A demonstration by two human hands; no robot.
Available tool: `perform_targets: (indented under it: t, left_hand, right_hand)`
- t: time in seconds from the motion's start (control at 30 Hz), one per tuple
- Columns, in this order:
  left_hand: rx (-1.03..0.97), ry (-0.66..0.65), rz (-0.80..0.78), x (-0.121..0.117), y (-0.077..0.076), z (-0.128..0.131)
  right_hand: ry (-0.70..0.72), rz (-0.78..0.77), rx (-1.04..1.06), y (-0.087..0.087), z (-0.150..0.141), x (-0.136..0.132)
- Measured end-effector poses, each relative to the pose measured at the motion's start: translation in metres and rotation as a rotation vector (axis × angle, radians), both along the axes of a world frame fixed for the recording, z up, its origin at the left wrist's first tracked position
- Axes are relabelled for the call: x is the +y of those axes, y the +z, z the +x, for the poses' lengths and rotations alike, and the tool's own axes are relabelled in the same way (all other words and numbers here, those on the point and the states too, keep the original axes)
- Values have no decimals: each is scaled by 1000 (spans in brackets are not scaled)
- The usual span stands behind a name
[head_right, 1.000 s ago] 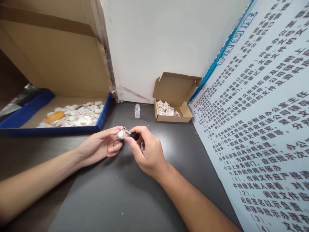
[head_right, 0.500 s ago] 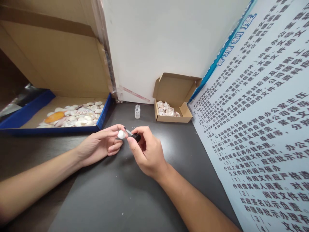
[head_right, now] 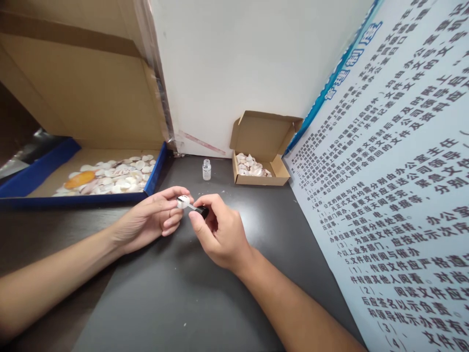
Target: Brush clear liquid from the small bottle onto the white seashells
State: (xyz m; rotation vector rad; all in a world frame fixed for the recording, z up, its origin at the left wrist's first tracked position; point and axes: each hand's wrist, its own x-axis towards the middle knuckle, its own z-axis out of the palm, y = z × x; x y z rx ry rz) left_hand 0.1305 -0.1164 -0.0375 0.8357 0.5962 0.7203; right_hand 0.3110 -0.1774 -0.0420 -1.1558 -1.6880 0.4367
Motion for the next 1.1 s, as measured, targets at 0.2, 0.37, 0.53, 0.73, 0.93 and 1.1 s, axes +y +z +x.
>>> perform_targets:
  t: [0.2,0.37,0.53,0.73,0.93,1.1]
  left_hand:
    - [-10,51,-4,1,0,-1]
    - [-10,77,-7,1,2,0]
    - [5,67,2,0,2,0]
    - [9,34,-25,0,3,1]
    - [8,19,-12,0,0,0]
    - [21,-19,-29,0,1,1]
  right_hand:
    - [-40,-28,-19,2,-1,0]
    - [-76,-9,5,2,-1,0]
    - [-52,-26,39,-1,0,1]
    - [-84,-21,11,1,0,1]
    - [-35,10,77,-2,1,0]
    - [20,-27,43,0,0,1]
